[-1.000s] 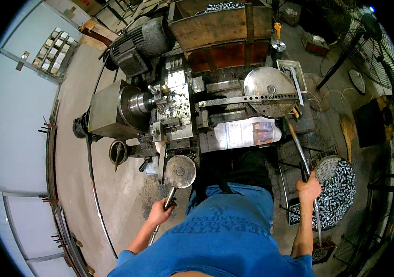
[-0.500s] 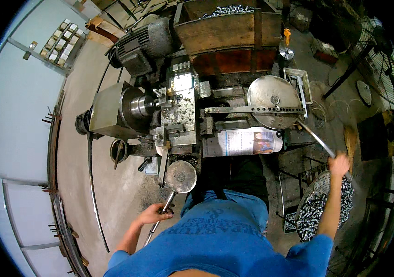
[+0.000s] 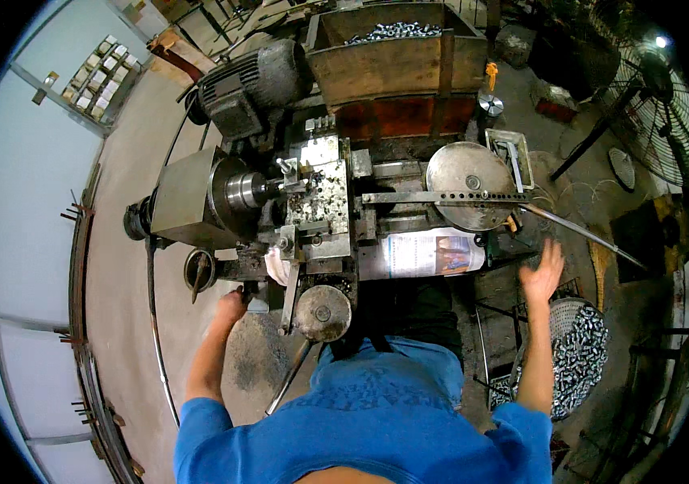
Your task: The person operates a lathe by placing a metal part into the chuck, tightening it, engaging the cutting tool using hand levers, and then removing the finished part and placing it into a container.
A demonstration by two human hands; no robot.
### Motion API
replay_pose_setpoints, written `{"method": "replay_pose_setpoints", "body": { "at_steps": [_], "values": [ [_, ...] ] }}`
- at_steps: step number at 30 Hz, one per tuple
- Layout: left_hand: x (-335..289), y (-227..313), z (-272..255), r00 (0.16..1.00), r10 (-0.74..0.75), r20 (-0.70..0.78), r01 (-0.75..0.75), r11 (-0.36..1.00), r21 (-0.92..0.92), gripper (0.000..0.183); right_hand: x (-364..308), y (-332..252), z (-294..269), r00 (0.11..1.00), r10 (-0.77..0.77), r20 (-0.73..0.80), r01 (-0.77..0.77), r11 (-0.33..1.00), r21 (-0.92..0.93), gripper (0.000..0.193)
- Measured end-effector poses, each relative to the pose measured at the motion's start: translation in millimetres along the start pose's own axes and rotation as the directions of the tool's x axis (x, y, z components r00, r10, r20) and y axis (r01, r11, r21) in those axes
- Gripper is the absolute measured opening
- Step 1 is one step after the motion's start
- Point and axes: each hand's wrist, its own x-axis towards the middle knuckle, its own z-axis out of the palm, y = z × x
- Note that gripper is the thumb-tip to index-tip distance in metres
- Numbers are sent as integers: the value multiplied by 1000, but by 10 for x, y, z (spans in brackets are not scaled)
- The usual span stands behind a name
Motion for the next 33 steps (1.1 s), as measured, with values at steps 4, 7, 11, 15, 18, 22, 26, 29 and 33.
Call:
{"method": "replay_pose_setpoints", "body": {
  "at_steps": [4,7,11,15,18,22,26,29,33],
  "values": [
    [44,335,742,885,-417,-207,376,903,-207,47,-579,-80,105,983,2,186,-38,981,193,57],
    [102,471,1294,739,-572,-356,528,820,-222,47,-449,-373,-78,970,21,240,-80,968,237,45],
    [9,102,456,995,-101,7,101,982,-157,32,103,-762,-697,970,-101,219,16,933,359,40],
    [-51,53,620,974,-226,-8,220,957,-186,31,703,-1736,-1123,921,-370,118,259,812,523,40],
    [-175,-9,232,972,-112,206,167,947,-275,34,901,-2708,-1192,732,-681,5,576,624,528,41],
    [-498,-462,-362,982,-89,169,182,705,-685,43,903,-3926,-1127,313,-947,-75,870,254,423,44],
    [-1120,-912,-1190,960,-244,-139,53,645,-762,35,891,-4556,-805,145,-961,234,966,188,176,32],
    [-1581,-1225,-1458,840,-426,-335,107,737,-668,31,905,-4704,-707,165,-952,256,976,196,100,39],
    [-1962,-1584,-1384,695,-556,-455,245,779,-578,29,947,-4669,-550,258,-964,-65,953,243,183,46]
  ]
}}
